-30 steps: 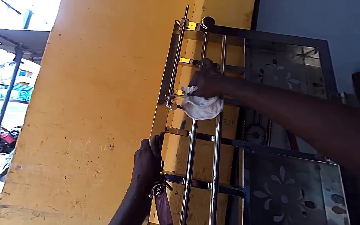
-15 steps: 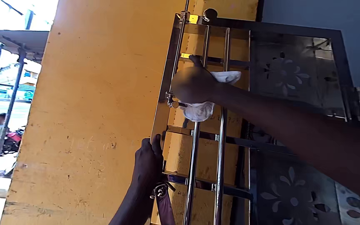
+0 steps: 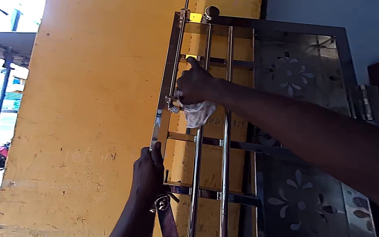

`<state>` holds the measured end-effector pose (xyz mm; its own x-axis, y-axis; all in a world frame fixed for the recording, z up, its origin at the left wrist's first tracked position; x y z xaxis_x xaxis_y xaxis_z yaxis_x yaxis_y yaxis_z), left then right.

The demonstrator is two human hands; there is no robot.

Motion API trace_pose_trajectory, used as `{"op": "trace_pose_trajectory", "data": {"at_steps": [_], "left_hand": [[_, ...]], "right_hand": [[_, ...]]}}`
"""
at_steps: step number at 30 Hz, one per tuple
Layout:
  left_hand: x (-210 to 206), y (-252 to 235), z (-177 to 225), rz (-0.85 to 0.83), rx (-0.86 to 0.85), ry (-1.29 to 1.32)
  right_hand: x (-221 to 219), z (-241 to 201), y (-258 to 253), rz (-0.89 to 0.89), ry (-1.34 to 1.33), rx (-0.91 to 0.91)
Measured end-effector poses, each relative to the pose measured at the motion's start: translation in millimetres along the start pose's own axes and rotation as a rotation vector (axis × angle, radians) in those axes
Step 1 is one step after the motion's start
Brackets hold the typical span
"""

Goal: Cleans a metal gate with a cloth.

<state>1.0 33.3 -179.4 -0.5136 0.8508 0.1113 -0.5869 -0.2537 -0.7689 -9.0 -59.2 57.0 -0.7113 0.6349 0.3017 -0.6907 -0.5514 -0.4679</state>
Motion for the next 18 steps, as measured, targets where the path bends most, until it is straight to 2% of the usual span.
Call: {"op": "trace_pose_trajectory", "data": {"at_steps": [3,6,8,10,13,18], "left_hand": [[1,0,2,0.008,-0.004,0.009],[2,-1,1,-0.009,0.035,0.012],[1,0,1,-0.018,0.064,-0.001],[1,-1,0,-0.010,0.061,-0.019],[1,-2,-2,0.024,0.029,-0.025],[1,-1,-1,0.030,0.002,-0.005]], "right_hand": [[-7,9,23,-0.040,-0.008,-0.050],[-6,7,20,-0.101,0.002,-0.048],[-7,-1,8,-0.006,0.003,0.002],[-7,-7,0,0.076,-0.123,-0.042],[-12,-6,-7,-0.015,-0.253,-0.158],[-23,-10,12,-0.066,-0.147,-0.077]]}}
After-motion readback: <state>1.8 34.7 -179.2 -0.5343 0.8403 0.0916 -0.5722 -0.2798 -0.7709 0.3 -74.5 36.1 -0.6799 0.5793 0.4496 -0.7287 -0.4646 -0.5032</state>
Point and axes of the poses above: each hand's wrist, its own y-axis away from the middle knuckle, its own x-axis out of the back of the hand, z = x × y, the point moved 6 cm from there along -y, towards the middle knuckle, and after that the axes turned 7 degrees about y, right-handed, at the moved point
